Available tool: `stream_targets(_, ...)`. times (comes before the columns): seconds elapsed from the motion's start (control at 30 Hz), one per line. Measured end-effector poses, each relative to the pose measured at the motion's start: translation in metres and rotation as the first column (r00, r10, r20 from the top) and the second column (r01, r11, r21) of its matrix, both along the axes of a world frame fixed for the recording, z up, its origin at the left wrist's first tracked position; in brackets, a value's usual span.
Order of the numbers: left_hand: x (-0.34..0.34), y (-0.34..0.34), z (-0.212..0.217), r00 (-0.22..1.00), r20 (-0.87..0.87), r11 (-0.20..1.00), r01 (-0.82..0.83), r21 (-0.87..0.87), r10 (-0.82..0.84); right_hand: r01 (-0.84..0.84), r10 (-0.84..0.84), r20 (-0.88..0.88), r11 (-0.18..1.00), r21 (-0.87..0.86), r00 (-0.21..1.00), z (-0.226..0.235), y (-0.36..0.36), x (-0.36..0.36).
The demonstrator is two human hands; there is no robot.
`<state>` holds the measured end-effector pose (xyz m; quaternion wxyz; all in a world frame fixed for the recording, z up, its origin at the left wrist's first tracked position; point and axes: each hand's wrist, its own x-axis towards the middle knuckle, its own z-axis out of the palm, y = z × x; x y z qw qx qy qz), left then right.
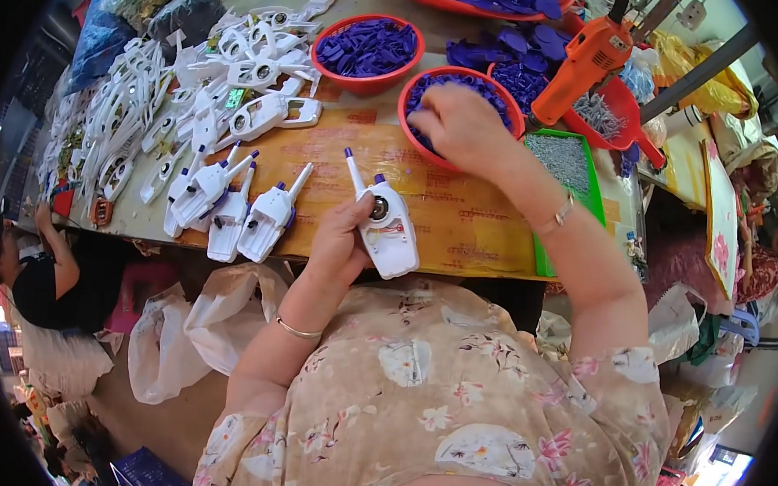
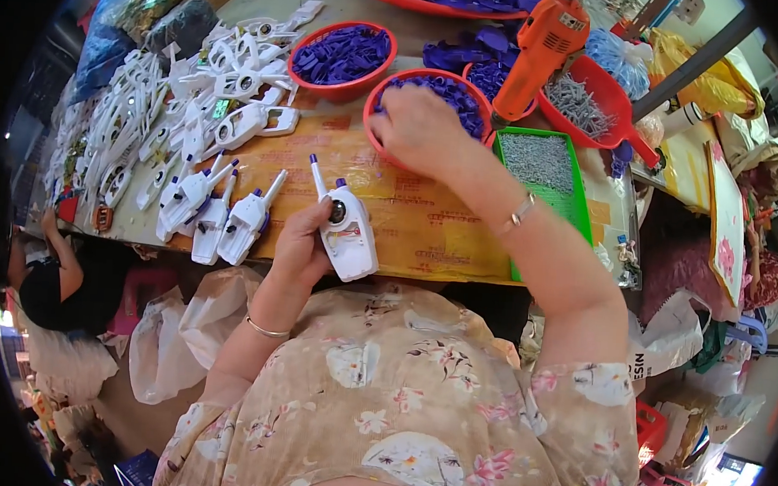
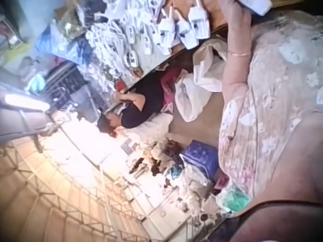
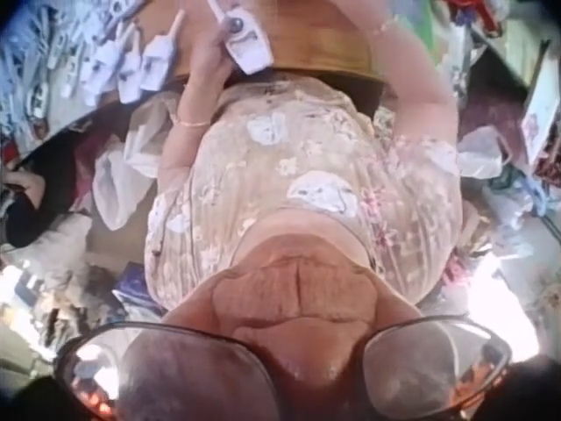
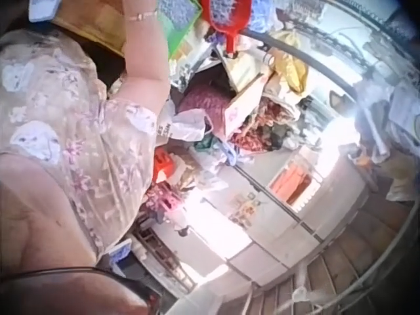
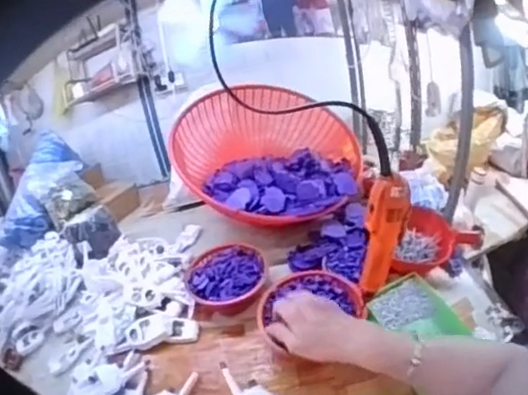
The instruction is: Assembling plastic toy walkie-talkies by fitting internal components and outer shells.
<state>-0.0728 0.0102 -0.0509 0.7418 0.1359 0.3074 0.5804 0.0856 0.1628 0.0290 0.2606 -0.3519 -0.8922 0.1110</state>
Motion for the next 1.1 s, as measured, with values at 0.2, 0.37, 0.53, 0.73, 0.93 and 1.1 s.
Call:
stream_targets(0.2,0.004,0.006,0.003,0.989,-0.066,0.988,-0.139,-0.068,0.135,0.439,-0.482,0.267,0.874,0.206,0.834,-0.004,0.086,0.006)
stream_targets(0.37,-0.006,0.005,0.015,0.988,0.153,1.0,0.016,0.02,-0.018,0.567,-0.578,0.354,0.811,0.146,0.735,0.001,0.123,0.018)
stream_targets(0.53,-0.003,0.003,0.019,0.973,0.226,0.998,-0.043,-0.045,0.052,0.633,-0.573,0.482,0.773,0.049,0.662,-0.001,0.14,0.035)
stream_targets(0.73,-0.005,0.007,0.026,0.971,0.232,0.999,-0.051,0.004,0.049,0.504,-0.517,0.255,0.856,0.12,0.817,-0.008,0.133,0.053)
stream_targets(0.93,-0.005,0.013,0.025,0.964,0.232,0.987,-0.145,0.062,0.127,-0.065,-0.131,-0.413,0.902,-0.427,0.901,0.031,0.029,0.037)
stream_targets(1.1,0.002,0.021,0.036,0.949,0.285,0.977,-0.173,0.122,0.132,-0.561,-0.292,-0.669,0.376,-0.737,0.684,0.027,-0.05,0.035)
